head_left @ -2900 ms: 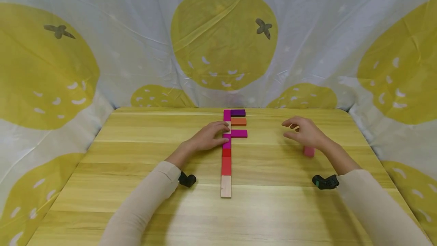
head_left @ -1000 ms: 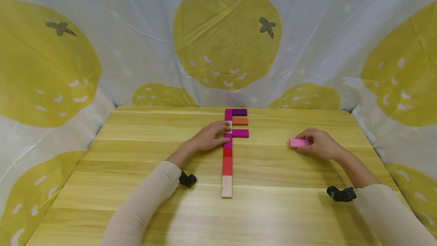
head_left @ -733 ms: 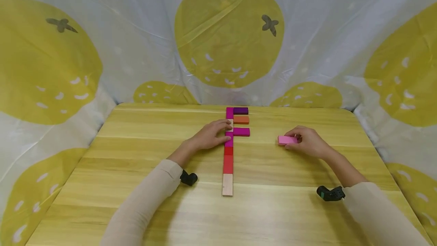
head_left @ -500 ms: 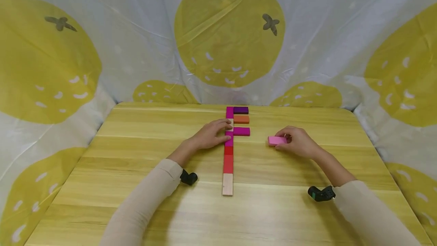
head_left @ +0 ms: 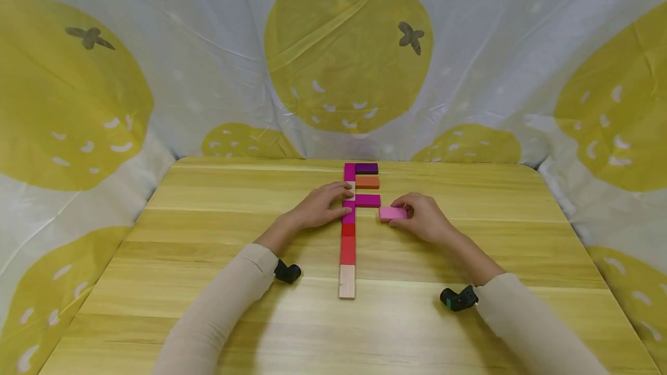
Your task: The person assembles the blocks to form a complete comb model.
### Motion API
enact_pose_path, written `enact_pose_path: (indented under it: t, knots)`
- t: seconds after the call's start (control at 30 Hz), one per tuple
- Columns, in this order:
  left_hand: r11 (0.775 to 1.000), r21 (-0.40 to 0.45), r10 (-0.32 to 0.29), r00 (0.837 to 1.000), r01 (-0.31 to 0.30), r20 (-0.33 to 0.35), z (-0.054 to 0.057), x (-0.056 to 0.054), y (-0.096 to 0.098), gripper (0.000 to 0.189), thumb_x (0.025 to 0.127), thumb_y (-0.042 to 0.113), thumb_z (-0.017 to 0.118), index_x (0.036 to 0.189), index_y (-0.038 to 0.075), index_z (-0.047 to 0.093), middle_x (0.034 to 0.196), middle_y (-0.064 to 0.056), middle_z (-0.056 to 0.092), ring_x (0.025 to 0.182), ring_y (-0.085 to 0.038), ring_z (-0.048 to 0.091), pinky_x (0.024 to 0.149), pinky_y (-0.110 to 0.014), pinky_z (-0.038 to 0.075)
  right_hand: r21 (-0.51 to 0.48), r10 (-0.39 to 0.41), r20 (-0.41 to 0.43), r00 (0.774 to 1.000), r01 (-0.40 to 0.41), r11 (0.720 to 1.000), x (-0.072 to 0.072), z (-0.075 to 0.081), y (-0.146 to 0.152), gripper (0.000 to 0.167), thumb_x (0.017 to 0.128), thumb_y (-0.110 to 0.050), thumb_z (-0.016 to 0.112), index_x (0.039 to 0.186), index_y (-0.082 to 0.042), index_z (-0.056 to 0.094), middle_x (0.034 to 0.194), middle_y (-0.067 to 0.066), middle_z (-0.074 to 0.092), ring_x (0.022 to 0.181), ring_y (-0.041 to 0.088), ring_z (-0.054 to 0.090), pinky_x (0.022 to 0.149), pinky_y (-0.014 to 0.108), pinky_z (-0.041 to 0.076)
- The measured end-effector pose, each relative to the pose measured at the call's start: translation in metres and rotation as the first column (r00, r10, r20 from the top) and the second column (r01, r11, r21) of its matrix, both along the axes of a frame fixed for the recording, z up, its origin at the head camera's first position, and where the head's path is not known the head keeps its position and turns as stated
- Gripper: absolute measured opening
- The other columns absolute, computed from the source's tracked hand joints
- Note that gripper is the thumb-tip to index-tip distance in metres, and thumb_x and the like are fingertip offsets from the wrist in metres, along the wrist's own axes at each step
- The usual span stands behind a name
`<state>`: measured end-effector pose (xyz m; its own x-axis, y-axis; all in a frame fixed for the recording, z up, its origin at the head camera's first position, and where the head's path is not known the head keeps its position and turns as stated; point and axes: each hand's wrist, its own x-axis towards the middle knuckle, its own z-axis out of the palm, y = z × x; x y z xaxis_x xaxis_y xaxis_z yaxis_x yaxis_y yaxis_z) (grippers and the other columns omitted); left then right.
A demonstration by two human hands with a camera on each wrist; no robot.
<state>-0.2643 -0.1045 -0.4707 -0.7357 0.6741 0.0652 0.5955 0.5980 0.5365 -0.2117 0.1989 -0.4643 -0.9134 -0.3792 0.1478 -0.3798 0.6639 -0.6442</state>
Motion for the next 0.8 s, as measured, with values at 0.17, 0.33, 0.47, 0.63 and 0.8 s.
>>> enact_pose_path:
  t: [0.17,0.33,0.47,0.63,0.8]
  knots:
    - [1.000,0.010,-0.006,1.000,0.006,0.001,0.001,0.000,0.001,0.044,0.103,0.032,0.067,0.139,0.006,0.064,0.155,-0.009,0.048,0.147,-0.026,0.037,0.121,-0.047,0.026,0.000,0.003,-0.030,1.000,-0.003,1.000,0.002,-0.004,-0.018,0.033,0.083,-0.018,0.090,0.109,-0.002,0.077,0.101,0.008,0.069,0.086,0.022,0.058,0.077,0.038,0.051]
    - [1.000,0.014,-0.004,1.000,0.004,-0.001,0.001,0.001,0.001,0.044,0.103,0.031,0.067,0.139,0.006,0.064,0.155,-0.009,0.048,0.147,-0.026,0.037,0.120,-0.048,0.026,0.032,0.013,-0.081,0.997,-0.010,0.999,0.002,-0.006,-0.030,0.034,0.083,-0.020,0.090,0.109,-0.001,0.077,0.103,0.010,0.072,0.089,0.023,0.061,0.079,0.039,0.052]
    - [1.000,0.013,0.004,1.000,-0.004,0.000,0.000,0.001,-0.001,0.044,0.103,0.031,0.067,0.139,0.006,0.064,0.155,-0.008,0.048,0.147,-0.026,0.037,0.120,-0.048,0.026,0.048,0.017,-0.096,0.995,-0.013,0.999,0.002,-0.008,-0.039,0.033,0.084,-0.020,0.090,0.108,-0.002,0.077,0.100,0.008,0.071,0.086,0.022,0.060,0.077,0.038,0.051]
    - [1.000,0.015,0.005,1.000,-0.005,0.002,-0.003,0.000,-0.001,0.044,0.103,0.032,0.067,0.139,0.007,0.064,0.155,-0.007,0.048,0.148,-0.024,0.036,0.121,-0.047,0.025,0.076,0.018,-0.114,0.993,-0.009,0.997,0.003,-0.010,-0.048,0.033,0.084,-0.023,0.089,0.107,-0.003,0.078,0.094,0.005,0.069,0.080,0.019,0.055,0.071,0.035,0.049]
    - [1.000,0.015,0.008,1.000,-0.009,0.005,-0.006,-0.001,0.000,0.044,0.103,0.033,0.066,0.139,0.009,0.064,0.156,-0.006,0.047,0.148,-0.023,0.036,0.121,-0.045,0.025,0.083,0.002,-0.124,0.992,0.008,0.996,0.005,-0.012,-0.051,0.032,0.085,-0.023,0.089,0.106,-0.003,0.078,0.095,0.006,0.069,0.081,0.019,0.057,0.073,0.034,0.050]
